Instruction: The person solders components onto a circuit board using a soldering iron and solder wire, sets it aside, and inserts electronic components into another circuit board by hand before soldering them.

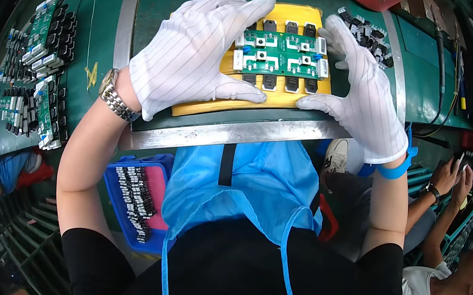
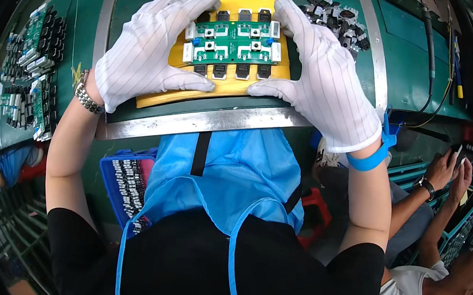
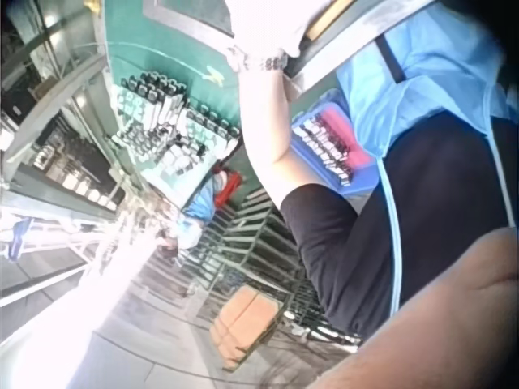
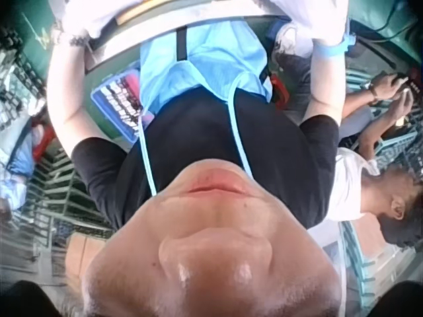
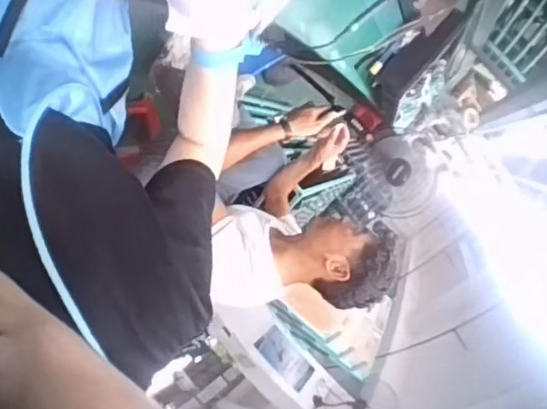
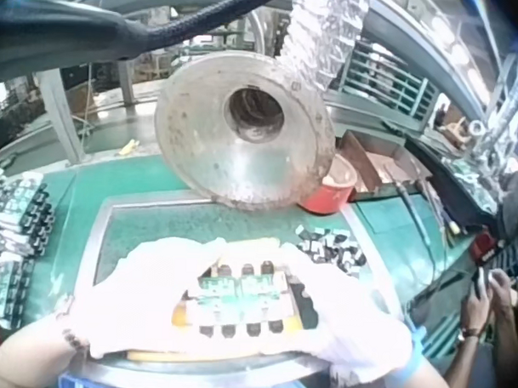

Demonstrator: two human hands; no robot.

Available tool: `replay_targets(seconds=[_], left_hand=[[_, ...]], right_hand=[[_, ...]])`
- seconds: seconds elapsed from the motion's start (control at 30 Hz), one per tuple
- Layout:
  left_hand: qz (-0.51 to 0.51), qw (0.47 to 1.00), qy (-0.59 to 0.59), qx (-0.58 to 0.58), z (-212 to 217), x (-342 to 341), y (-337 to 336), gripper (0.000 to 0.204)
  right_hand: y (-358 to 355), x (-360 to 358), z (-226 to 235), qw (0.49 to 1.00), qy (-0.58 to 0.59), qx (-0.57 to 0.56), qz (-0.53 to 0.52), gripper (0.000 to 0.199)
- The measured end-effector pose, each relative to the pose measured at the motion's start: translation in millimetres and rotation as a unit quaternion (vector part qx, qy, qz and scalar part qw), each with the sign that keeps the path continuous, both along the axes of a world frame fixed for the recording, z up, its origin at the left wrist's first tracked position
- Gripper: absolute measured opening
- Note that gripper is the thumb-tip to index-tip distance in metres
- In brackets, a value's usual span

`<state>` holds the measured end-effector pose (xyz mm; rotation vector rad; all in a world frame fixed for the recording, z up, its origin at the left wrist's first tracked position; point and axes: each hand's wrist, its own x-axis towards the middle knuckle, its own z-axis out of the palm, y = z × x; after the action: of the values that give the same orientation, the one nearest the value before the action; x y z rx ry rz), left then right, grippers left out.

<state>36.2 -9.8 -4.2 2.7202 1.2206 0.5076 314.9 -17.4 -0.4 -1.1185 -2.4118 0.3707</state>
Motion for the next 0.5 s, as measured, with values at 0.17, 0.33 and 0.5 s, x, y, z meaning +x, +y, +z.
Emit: replay_targets(seconds=[0.17,0.33,0.5], left_hand=[[-0.015,1.0,-0.008,-0.019,9.3,-1.9,7.3,0.115],[-0.019,1.0,-0.021,0.01,3.8,10.0,11.1,0.105],[-0.03,0.999,-0.031,0.005,4.7,23.7,-2.0,0.093]], right_hand=[[-1.7,-0.8,11.4,0.998,-0.057,0.019,-0.023,0.108],[9.0,-10.7,19.9,0.996,-0.066,0.062,0.002,0.102],[17.1,-10.2,14.5,0.991,-0.126,0.04,0.034,0.099]])
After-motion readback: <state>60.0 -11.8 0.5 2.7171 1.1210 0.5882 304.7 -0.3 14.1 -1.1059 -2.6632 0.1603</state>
